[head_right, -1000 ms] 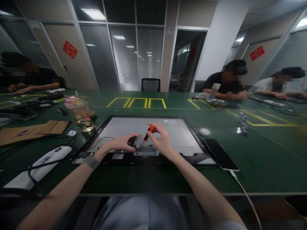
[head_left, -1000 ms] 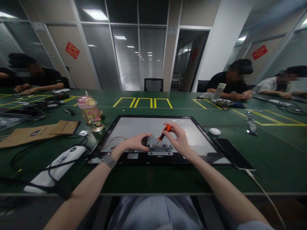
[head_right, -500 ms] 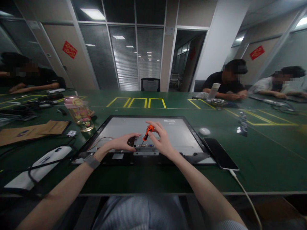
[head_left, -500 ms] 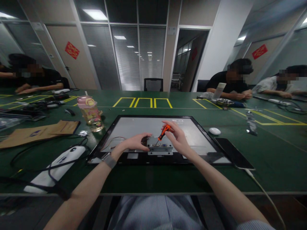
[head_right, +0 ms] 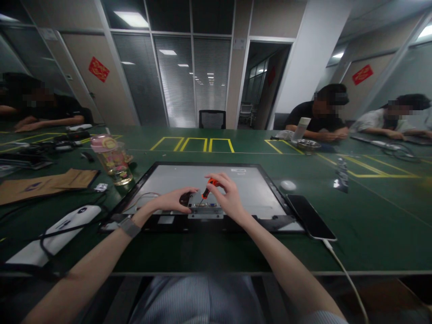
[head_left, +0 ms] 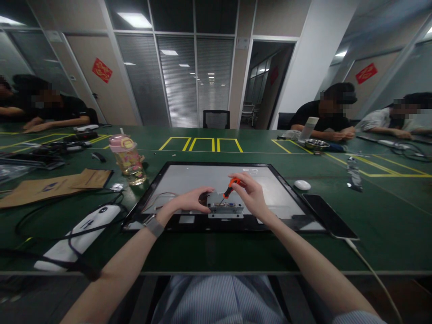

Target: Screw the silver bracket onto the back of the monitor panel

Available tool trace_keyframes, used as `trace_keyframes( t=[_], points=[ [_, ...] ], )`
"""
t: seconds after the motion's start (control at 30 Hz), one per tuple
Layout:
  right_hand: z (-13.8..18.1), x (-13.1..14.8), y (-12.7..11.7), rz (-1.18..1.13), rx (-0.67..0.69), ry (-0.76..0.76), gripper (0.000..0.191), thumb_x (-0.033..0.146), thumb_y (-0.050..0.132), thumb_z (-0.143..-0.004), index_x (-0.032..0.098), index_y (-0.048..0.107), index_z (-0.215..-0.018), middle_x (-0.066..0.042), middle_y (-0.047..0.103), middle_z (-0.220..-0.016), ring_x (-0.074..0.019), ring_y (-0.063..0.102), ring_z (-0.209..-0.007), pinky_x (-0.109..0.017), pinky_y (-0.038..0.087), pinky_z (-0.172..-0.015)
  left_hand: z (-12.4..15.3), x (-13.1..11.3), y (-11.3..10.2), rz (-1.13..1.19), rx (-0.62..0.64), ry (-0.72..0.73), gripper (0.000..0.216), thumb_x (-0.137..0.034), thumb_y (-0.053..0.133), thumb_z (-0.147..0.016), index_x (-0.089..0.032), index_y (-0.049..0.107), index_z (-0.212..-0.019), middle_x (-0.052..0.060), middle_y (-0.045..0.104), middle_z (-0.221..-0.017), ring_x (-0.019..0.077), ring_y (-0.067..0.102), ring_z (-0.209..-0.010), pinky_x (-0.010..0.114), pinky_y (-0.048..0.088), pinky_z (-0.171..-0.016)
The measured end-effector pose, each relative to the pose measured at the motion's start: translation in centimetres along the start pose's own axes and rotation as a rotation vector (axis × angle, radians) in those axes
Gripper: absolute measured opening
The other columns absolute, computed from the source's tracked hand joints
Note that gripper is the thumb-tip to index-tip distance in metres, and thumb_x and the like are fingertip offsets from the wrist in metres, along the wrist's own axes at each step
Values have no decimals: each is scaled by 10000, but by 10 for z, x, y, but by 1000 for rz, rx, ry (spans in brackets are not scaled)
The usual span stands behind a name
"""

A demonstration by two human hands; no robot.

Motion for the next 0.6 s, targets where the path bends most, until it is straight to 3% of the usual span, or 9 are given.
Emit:
trace_keyframes(
  t=[0.1, 0.23, 0.37, 0.47, 0.6],
  points=[
    [0, 0, 3, -44, 45, 40, 248, 284, 542, -862, 259, 612, -1099, -52, 596, -949, -174, 604, -870, -349, 520, -785, -1, 1, 0, 3, -5, 0, 784, -394, 750, -607, -226, 431, -1303, 72, 414, -1404, 264, 406, -1274, 391, 297, -1087],
    [1, -4, 7, -265, 59, 96, 286, 300, 470, -904, 262, 478, -1187, -55, 601, -1021, -170, 635, -904, -402, 498, -880, -1, 0, 0, -4, -1, -2, 785, -378, 750, -611, -207, 428, -1307, 87, 417, -1402, 259, 405, -1277, 384, 286, -1092],
    [0, -11, 7, -336, 41, 141, 189, 343, 506, -883, 244, 554, -1037, -62, 596, -1085, -191, 627, -966, -416, 486, -899, 0, -5, -1, 2, 2, 12, 753, -372, 743, -619, -208, 445, -1291, 86, 419, -1402, 257, 404, -1281, 389, 276, -1097],
    [0, -18, 3, -347, -33, 171, 130, 353, 606, -816, 237, 624, -873, -40, 625, -1001, -194, 621, -946, -395, 486, -891, 0, -4, -1, 6, 1, -6, 776, -375, 744, -617, -212, 428, -1307, 85, 410, -1409, 260, 397, -1285, 394, 281, -1095],
    [0, -21, 4, -380, -14, 220, 208, 358, 574, -839, 257, 631, -1011, -41, 658, -942, -192, 626, -935, -399, 479, -899, 0, -2, 0, 2, 1, 0, 798, -388, 746, -616, -213, 412, -1320, 79, 421, -1399, 257, 413, -1271, 382, 303, -1084]
  ],
)
Point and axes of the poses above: each hand's wrist, its own z-axis away from the middle knuckle, its own y-axis out of the palm, x = y × z, the point moved 6 cm from there along -z, towards the middle knuckle
